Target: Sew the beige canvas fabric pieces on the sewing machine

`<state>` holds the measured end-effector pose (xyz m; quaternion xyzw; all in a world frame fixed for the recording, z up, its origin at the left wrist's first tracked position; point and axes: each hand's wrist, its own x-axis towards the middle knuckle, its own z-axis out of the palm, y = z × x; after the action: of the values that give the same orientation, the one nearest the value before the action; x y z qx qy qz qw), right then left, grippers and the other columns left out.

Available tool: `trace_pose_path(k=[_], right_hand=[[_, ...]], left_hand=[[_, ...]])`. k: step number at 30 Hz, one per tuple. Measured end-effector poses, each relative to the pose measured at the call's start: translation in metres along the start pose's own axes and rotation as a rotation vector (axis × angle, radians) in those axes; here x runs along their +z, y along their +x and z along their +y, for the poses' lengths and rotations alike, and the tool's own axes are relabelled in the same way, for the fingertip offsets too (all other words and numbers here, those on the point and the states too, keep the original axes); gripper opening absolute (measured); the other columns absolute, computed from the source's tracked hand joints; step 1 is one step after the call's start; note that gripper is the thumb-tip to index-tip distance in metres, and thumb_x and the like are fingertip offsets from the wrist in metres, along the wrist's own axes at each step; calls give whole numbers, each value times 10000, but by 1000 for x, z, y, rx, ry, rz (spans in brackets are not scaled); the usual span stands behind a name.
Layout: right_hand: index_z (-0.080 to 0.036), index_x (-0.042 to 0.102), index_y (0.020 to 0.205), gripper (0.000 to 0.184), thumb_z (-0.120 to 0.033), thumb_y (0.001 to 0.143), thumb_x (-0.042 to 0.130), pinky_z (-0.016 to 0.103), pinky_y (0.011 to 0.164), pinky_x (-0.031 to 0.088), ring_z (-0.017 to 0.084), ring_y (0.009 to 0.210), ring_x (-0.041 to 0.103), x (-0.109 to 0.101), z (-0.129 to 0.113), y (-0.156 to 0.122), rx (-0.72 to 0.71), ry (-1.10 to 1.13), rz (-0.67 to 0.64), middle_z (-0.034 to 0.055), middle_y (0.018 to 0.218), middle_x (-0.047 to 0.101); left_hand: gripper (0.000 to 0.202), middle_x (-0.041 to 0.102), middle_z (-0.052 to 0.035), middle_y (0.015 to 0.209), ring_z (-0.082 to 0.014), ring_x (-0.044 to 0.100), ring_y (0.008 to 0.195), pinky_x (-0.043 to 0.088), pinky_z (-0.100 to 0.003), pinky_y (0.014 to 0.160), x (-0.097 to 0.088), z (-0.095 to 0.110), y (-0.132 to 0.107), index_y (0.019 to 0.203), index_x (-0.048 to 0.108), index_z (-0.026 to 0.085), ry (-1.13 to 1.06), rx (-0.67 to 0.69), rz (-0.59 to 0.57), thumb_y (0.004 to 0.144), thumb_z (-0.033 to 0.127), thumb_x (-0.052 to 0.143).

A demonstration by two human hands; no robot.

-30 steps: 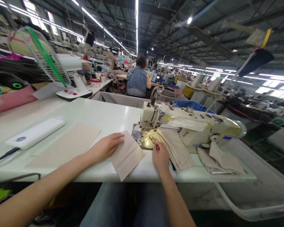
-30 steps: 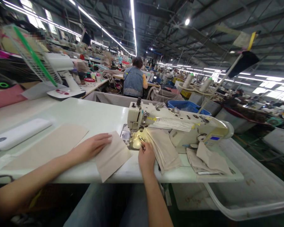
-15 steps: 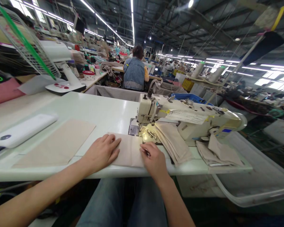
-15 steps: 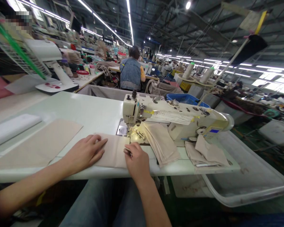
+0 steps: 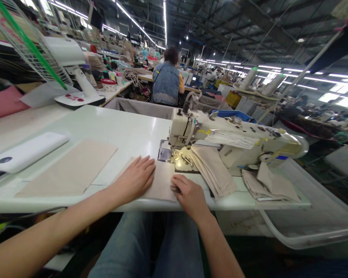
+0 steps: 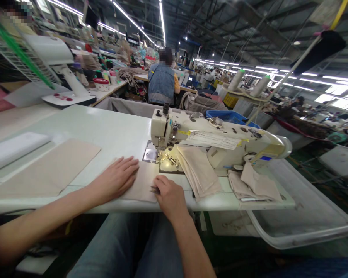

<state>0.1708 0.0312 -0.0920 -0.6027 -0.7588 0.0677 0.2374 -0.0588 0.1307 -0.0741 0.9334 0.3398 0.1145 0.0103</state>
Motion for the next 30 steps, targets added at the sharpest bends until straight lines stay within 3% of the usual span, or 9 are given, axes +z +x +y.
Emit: trace_pose_path(k=[3,8,12,16,20,23,30], right_hand=[[-252,721,1139,318,-89,904,584,266,925,532,173,1084,696,-3,4,2,19,93,29,16,1279,713],[-205,721,1072,274,-76,890,561,292,913,523,211,1052,680,-2,-5,-1,96,74,263,66,1149,741],[-217,705,1083,241,-109,894,602,290,868,527,223,1038,659,6,-19,-10,-49,6,198,81,1156,720],[-224,700,1015,189,-103,888,629,288,855,529,216,1010,660,7,-18,-14,-19,-15,146,61,1110,722],[-231,705,1080,225,-124,899,625,302,864,541,219,1031,663,4,-11,-8,-48,-31,121,59,1219,709],[-228,705,1124,255,-138,909,604,304,886,544,216,1052,665,5,-9,0,-53,-29,107,65,1253,706],[-222,721,1039,199,-132,890,626,272,883,525,197,1037,678,10,-6,27,-26,19,101,44,1218,712]], left_hand=[[536,469,-160,1584,-283,399,1490,295,-480,1225,5,14,14,1489,484,125,-75,124,-79,1046,390,339],[705,360,-162,1642,-293,298,1542,211,-492,1248,15,16,17,1566,368,139,-33,158,-155,1025,588,329],[714,365,-163,1642,-319,308,1536,228,-515,1235,14,7,16,1552,408,203,-30,200,-116,996,648,360],[654,395,-163,1629,-318,338,1519,264,-515,1229,9,2,21,1544,422,204,-50,258,-114,1006,575,411],[474,569,-172,1473,-334,477,1402,365,-521,1176,8,14,24,1411,565,169,-63,211,1,1007,394,459],[430,621,-168,1378,-308,541,1310,434,-490,1125,13,20,28,1362,579,154,-96,182,63,1017,369,438],[424,618,-171,1387,-309,558,1295,443,-483,1125,14,-4,47,1313,618,155,-96,211,47,1004,400,463]])
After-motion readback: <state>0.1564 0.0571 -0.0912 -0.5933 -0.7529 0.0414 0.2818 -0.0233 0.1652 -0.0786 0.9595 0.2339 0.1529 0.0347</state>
